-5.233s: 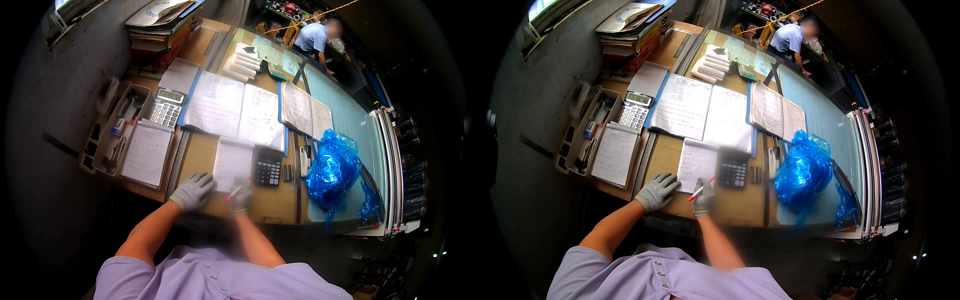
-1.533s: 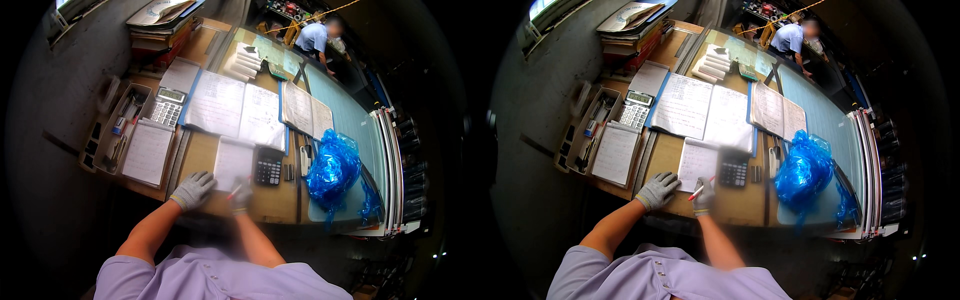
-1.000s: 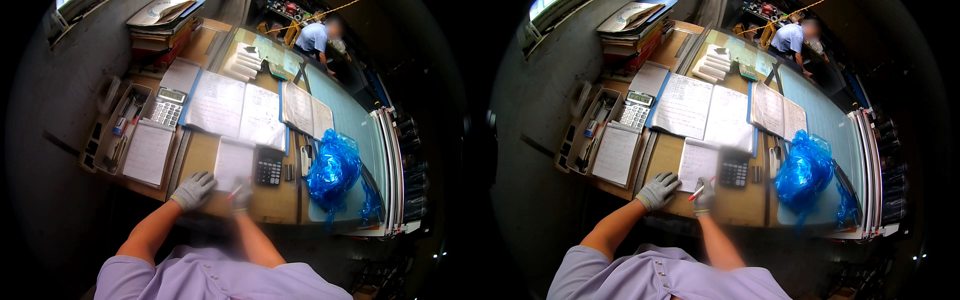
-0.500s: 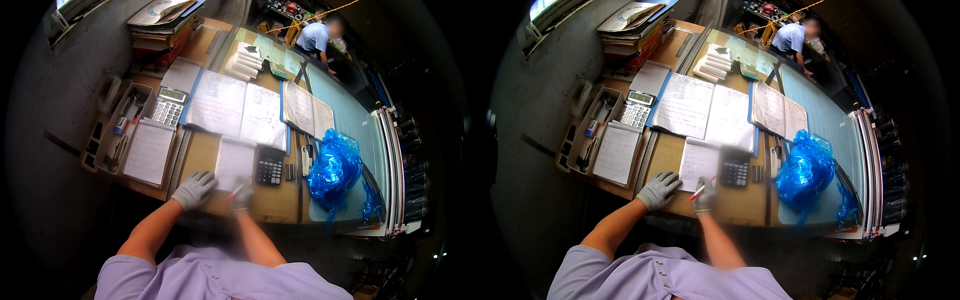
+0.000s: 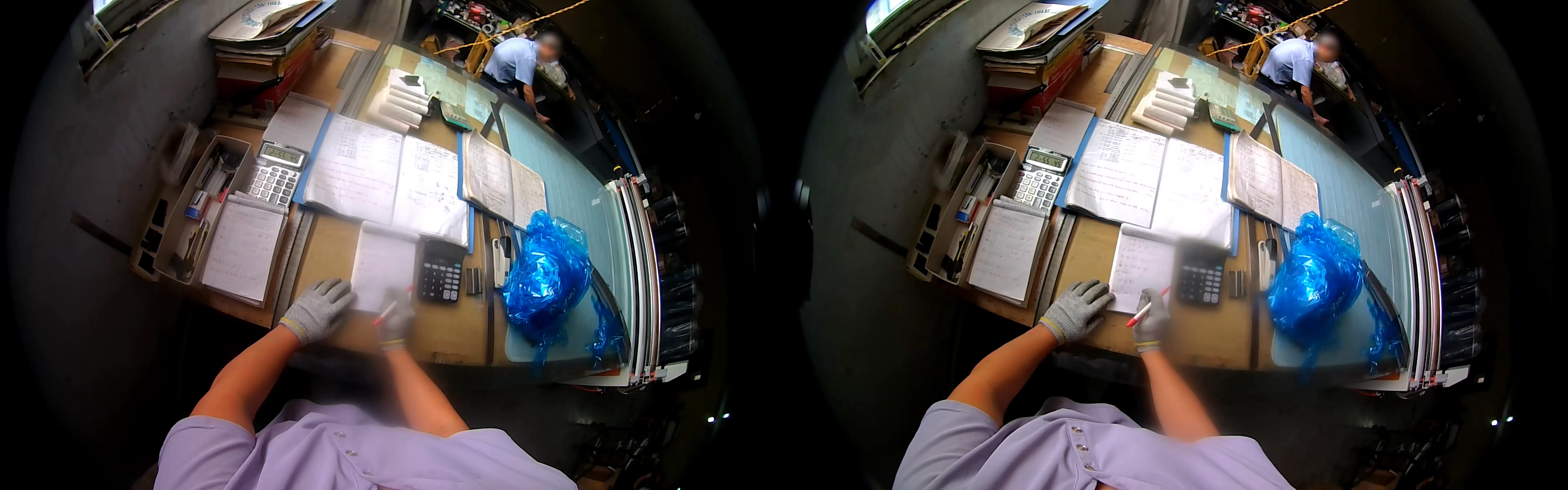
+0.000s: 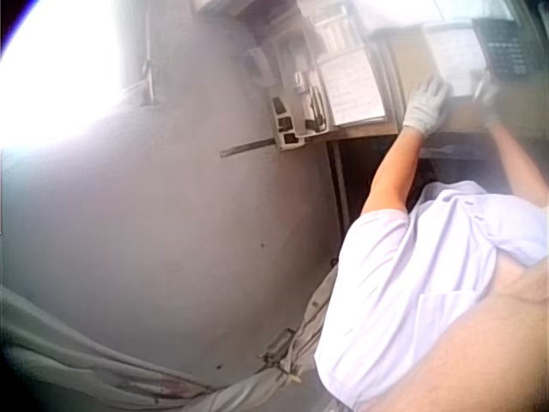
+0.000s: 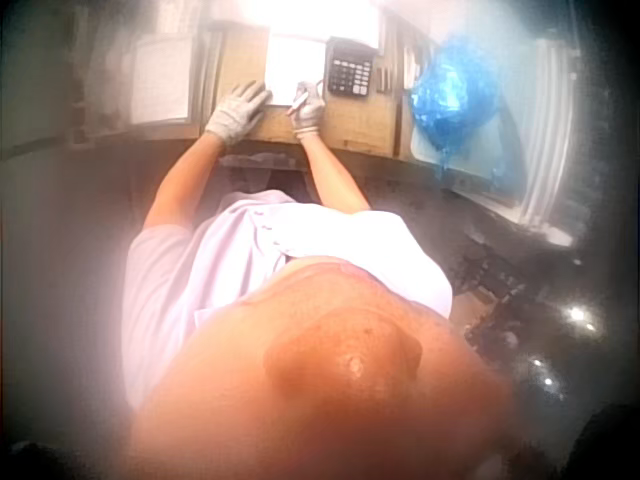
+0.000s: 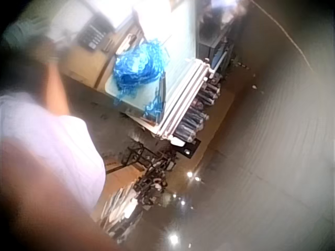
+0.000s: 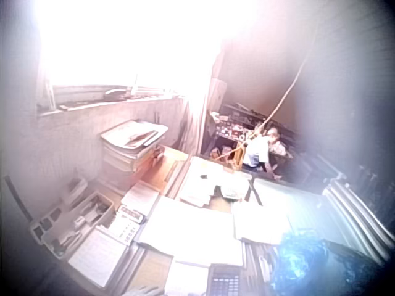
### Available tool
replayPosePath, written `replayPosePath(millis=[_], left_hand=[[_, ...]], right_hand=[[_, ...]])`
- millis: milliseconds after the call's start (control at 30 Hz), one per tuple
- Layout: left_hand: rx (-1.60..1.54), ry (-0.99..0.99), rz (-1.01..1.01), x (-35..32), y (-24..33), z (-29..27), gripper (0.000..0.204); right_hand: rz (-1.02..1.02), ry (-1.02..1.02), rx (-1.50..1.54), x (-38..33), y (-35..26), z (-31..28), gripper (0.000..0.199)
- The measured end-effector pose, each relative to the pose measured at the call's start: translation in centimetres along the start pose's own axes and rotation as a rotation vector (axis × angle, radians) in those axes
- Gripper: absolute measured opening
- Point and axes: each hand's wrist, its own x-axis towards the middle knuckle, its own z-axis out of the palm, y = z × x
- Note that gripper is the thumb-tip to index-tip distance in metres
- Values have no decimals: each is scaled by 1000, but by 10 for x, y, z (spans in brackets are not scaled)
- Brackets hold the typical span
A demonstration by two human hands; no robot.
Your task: The person writes on a small notepad with a red pen while seated at a cluttered desk. They occasionally pause to look at a calculator and other papers on the desk. The person wears grey gloves and a light purple shirt throughout the clip.
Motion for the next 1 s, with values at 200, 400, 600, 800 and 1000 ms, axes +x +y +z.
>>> replayPosePath(millis=[200,400,600,800,1000], left_hand=[[-8,-1,-6,0,0,0,55],[-14,-14,-13,-1,0,-1,54],[-9,-23,-18,-1,1,-2,54],[-7,-9,-11,-1,0,0,54],[-4,-9,-14,-1,0,0,54]], right_hand=[[37,-42,-46,-1,6,-2,11],[-36,-18,-111,1,-13,-4,11],[-69,25,-79,2,-14,-1,15],[-21,0,-72,0,-7,-1,18],[-72,5,-107,1,-10,-2,14]])
